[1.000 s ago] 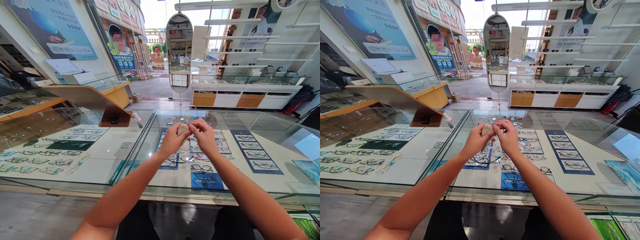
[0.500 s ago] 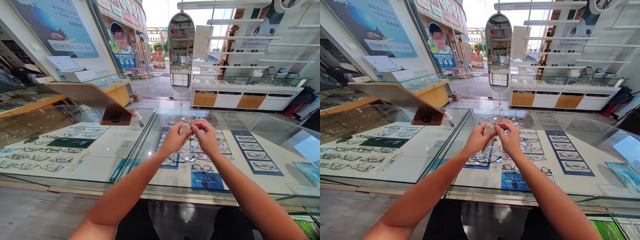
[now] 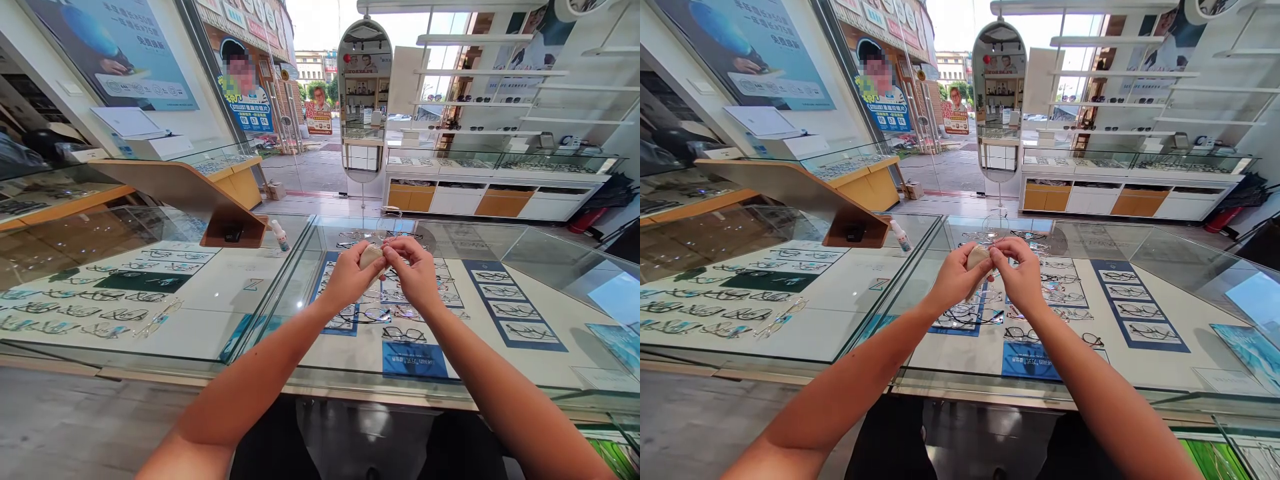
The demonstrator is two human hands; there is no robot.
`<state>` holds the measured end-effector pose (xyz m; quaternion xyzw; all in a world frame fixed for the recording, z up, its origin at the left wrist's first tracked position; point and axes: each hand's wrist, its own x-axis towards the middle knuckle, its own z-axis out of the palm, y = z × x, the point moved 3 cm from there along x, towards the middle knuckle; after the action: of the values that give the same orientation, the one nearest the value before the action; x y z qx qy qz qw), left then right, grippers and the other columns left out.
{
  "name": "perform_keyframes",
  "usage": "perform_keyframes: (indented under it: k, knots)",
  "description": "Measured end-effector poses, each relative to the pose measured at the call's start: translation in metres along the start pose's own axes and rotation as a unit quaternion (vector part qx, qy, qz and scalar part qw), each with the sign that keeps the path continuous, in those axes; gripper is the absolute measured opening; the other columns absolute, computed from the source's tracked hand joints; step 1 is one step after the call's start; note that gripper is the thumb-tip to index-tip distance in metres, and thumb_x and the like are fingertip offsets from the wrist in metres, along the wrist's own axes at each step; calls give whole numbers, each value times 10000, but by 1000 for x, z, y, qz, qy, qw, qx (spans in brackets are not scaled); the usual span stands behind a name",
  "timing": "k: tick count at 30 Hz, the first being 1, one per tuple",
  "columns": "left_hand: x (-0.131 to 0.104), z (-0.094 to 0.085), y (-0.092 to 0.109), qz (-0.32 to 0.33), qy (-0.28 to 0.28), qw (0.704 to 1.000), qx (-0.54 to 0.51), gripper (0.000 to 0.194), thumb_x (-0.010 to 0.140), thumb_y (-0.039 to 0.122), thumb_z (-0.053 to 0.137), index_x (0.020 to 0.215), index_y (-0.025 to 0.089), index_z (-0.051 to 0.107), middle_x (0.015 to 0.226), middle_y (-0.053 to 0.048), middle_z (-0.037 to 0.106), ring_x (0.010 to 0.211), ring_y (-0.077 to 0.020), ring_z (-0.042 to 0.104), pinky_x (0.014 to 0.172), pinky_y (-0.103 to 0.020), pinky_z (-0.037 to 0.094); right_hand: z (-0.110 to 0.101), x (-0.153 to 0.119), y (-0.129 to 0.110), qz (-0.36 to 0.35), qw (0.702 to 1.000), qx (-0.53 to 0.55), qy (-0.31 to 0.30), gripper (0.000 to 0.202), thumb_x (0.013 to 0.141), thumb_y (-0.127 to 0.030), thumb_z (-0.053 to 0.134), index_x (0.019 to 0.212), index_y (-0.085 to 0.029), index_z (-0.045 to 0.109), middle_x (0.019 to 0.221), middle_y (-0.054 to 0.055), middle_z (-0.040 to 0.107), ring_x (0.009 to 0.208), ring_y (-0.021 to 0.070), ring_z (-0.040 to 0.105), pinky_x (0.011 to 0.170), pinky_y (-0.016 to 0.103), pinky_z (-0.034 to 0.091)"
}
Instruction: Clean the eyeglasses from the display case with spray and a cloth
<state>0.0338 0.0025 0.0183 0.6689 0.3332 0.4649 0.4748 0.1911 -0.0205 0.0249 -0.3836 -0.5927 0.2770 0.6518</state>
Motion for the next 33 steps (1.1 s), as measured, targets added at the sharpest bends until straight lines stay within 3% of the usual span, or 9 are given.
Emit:
perform_keyframes:
  k: [8, 17, 24, 29, 33]
  knots:
    - [0, -5, 1, 53, -4, 995, 80, 513, 919, 677, 758, 875, 207, 557, 709, 18, 650, 581, -159, 686, 510, -246, 495, -1, 2, -2, -19, 999, -41, -21, 145, 944, -317, 715, 826, -240, 747, 1061, 92, 740, 1104, 260, 695, 954, 430, 574]
    - [2, -5, -5, 43, -32, 998, 33, 501, 1027, 682, 592, 898, 198, 606, 722, -3, 649, 635, -179, 718, 544, -260, 477, -4, 4, -2, -11, 999, -33, -15, 180, 938, -357, 748, 796, -248, 764, 1038, 80, 738, 1094, 257, 690, 966, 430, 560]
    - [11, -7, -5, 32, -79, 996, 3, 495, 936, 660, 746, 1000, 171, 714, 854, -37, 677, 737, -152, 588, 658, -270, 447, -9, 10, 9, 45, 997, 57, 12, 174, 869, -409, 826, 822, -248, 779, 1009, 69, 743, 1011, 248, 687, 947, 438, 554]
    - [14, -12, -4, 18, -44, 997, -56, 537, 907, 701, 754, 934, 165, 766, 825, -35, 681, 750, -155, 585, 694, -274, 461, -13, 13, 4, 36, 996, 77, 40, 165, 869, -411, 835, 844, -255, 785, 1003, 58, 754, 1039, 240, 683, 994, 425, 538]
    - [17, -21, -7, -25, 7, 993, -118, 541, 866, 702, 802, 992, 176, 809, 869, -37, 740, 790, -162, 642, 749, -275, 519, -15, 13, -5, 35, 995, 79, 42, 171, 879, -427, 830, 865, -264, 779, 965, 48, 771, 999, 237, 690, 964, 419, 548]
